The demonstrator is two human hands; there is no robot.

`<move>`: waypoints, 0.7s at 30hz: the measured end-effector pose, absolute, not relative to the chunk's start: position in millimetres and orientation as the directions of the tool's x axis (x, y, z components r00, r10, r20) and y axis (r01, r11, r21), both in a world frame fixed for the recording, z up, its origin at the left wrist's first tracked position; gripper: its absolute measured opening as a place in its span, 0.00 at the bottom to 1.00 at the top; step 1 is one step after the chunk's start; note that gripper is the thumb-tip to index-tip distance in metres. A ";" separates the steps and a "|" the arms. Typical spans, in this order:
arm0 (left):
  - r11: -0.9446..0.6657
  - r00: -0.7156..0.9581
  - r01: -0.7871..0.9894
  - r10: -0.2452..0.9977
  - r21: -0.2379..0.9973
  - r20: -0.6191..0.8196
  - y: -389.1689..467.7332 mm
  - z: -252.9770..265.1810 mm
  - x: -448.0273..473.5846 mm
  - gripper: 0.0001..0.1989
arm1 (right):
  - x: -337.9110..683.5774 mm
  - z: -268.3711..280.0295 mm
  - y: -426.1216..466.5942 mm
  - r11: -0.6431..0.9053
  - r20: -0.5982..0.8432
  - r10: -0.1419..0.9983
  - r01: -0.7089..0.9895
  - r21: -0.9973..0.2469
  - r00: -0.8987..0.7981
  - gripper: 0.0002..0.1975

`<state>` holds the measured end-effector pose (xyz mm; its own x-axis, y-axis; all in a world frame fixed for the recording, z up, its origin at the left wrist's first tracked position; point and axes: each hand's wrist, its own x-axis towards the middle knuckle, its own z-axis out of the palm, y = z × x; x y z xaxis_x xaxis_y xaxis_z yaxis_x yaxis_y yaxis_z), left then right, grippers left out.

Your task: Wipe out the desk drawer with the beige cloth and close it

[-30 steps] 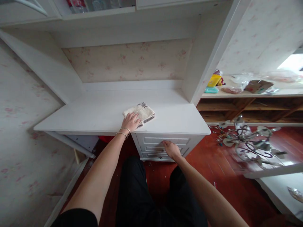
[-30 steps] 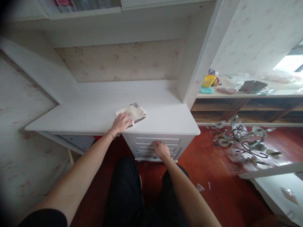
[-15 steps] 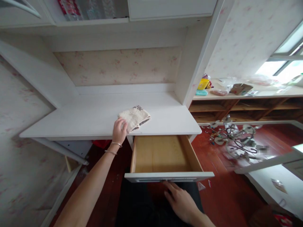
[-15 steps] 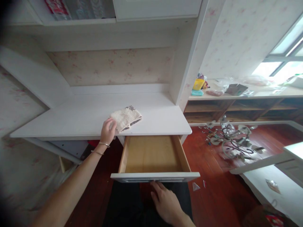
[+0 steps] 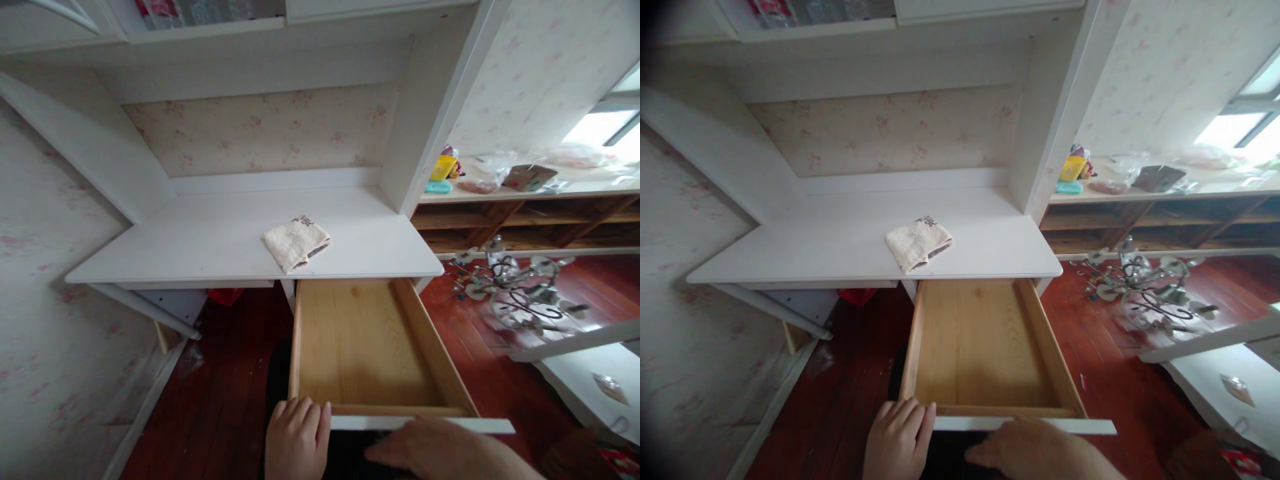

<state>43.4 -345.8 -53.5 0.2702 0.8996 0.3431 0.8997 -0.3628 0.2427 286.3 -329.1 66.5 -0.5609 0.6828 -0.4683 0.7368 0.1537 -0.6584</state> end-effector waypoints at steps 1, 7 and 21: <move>-0.360 0.263 0.903 0.895 0.236 0.360 -346.7 -53.8 43.9 0.17 | 282.2 83.1 -310.2 0.242 -0.419 0.561 0.626 -0.741 -0.714 0.14; -0.399 0.281 0.898 0.843 0.183 0.459 -359.8 -43.3 45.2 0.14 | 223.5 95.7 -167.1 0.452 0.105 0.864 0.667 -0.592 -0.493 0.17; -0.400 0.243 0.893 0.815 0.205 0.526 -354.7 -45.1 47.7 0.11 | 114.0 45.3 -21.8 0.206 -0.067 0.972 0.955 -0.214 -0.225 0.47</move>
<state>47.7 -354.7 -45.1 0.2435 0.8147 0.5263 0.8934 -0.3996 0.2053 114.0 -21.8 45.3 -0.2252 0.9720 -0.0674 0.9548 0.2064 -0.2137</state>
